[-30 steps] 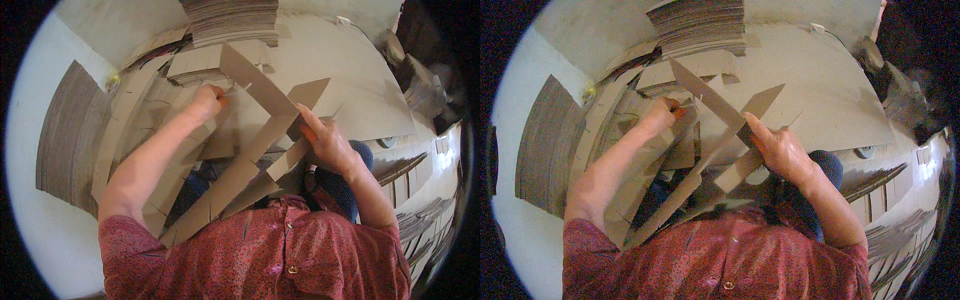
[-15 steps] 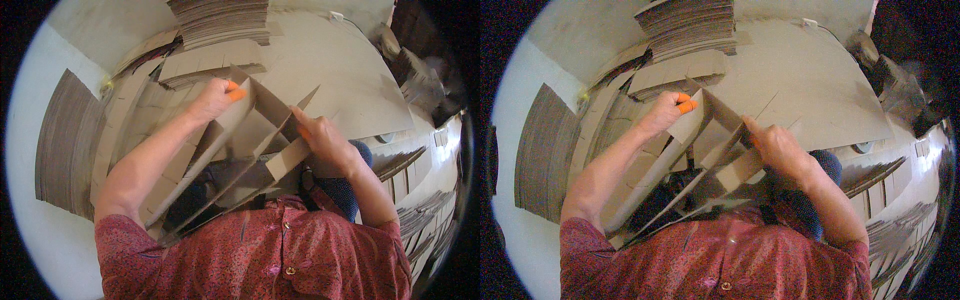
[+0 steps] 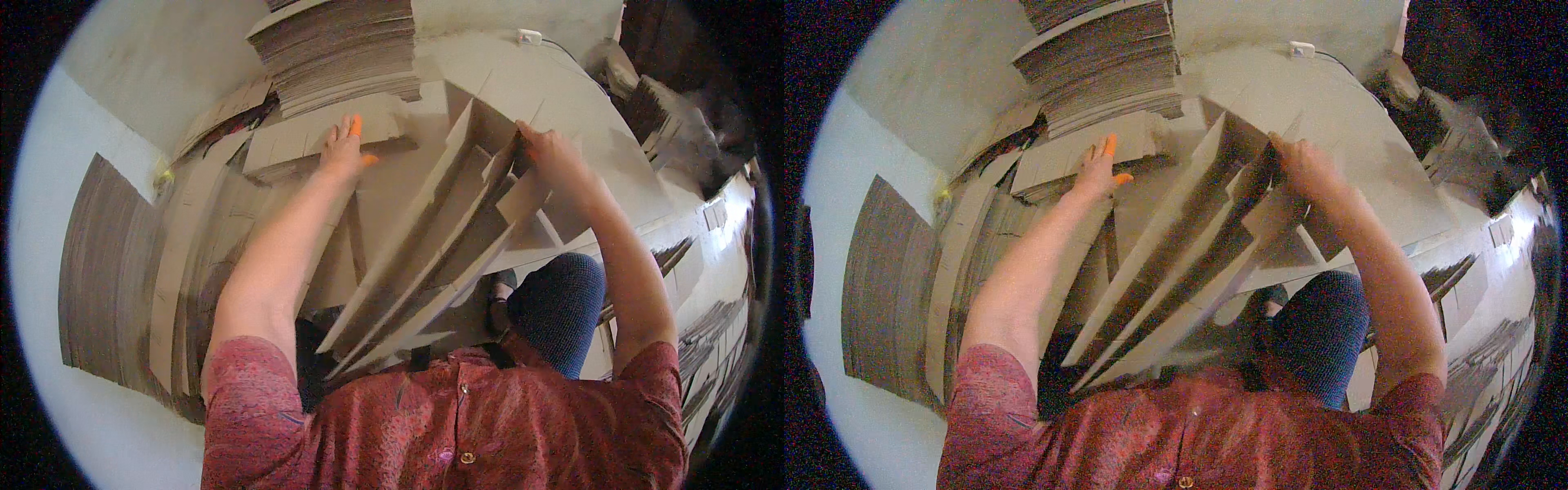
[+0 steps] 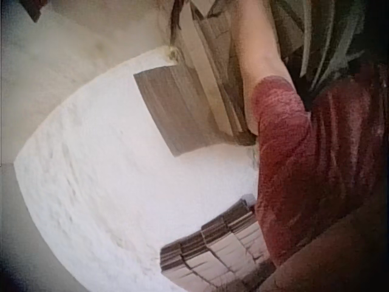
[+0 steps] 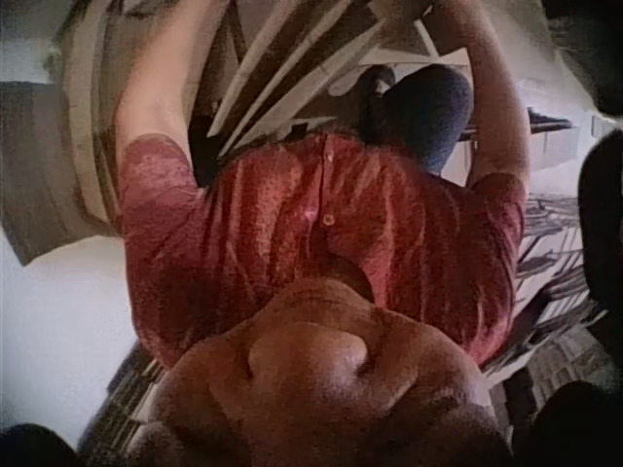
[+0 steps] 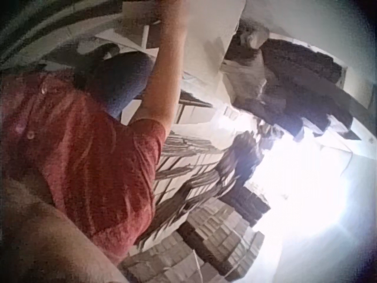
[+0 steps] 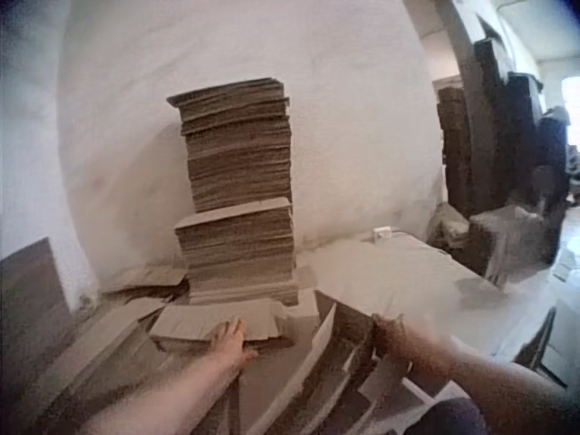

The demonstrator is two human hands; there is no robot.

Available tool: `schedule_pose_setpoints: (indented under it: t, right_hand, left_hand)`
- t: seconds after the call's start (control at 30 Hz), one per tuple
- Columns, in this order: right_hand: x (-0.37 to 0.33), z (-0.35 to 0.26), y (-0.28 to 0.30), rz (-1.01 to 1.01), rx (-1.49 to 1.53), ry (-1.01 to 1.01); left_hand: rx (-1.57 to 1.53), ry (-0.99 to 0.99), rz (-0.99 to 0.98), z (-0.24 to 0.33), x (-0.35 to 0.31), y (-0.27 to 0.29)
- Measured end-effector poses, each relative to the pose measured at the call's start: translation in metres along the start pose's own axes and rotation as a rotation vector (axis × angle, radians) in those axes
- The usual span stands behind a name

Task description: The person sits on the floor and repeatedly folds pre-cut cardboard sheets into multi-compartment dividers. They pick up flat sheets, fold along scored lines, and stack the finished dividers to the right.

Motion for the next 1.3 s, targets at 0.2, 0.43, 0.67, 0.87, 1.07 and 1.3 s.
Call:
schedule_pose_setpoints:
  t: [0.2,0.43,0.67,0.87,1.07,1.3]
  right_hand:
    - [0.02,0.04,-0.004,0.124,-0.162,-0.133]
    - [-0.009,-0.021,0.033,0.107,0.974,-0.483]
    - [-0.051,-0.025,0.057,0.372,1.517,-0.637]
    - [-0.12,0.029,0.091,0.833,1.212,-0.569]
    - [-0.164,0.034,0.07,0.829,1.03,-0.643]
    - [-0.167,0.032,0.07,0.875,0.927,-0.598]
  left_hand:
    - [-0.419,0.365,-0.301,-0.024,0.03,-0.012]
    - [-0.802,0.072,0.227,0.036,0.023,0.091]
    - [-1.055,-0.218,0.036,0.152,-0.027,0.171]
    - [-0.726,0.253,-0.473,0.095,-0.067,0.128]
    - [-0.764,0.238,-0.403,0.078,-0.08,0.15]
    - [-0.704,0.311,-0.377,0.053,-0.092,0.151]
Point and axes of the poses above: each hand's wrist, its own x-axis towards the middle knuckle, its own y-axis out of the back of the hand, z = x × y, the point moved 4 cm from there along x, towards the middle knuckle, and after that the axes turned 13 degrees about z, right-handed, at the moved point
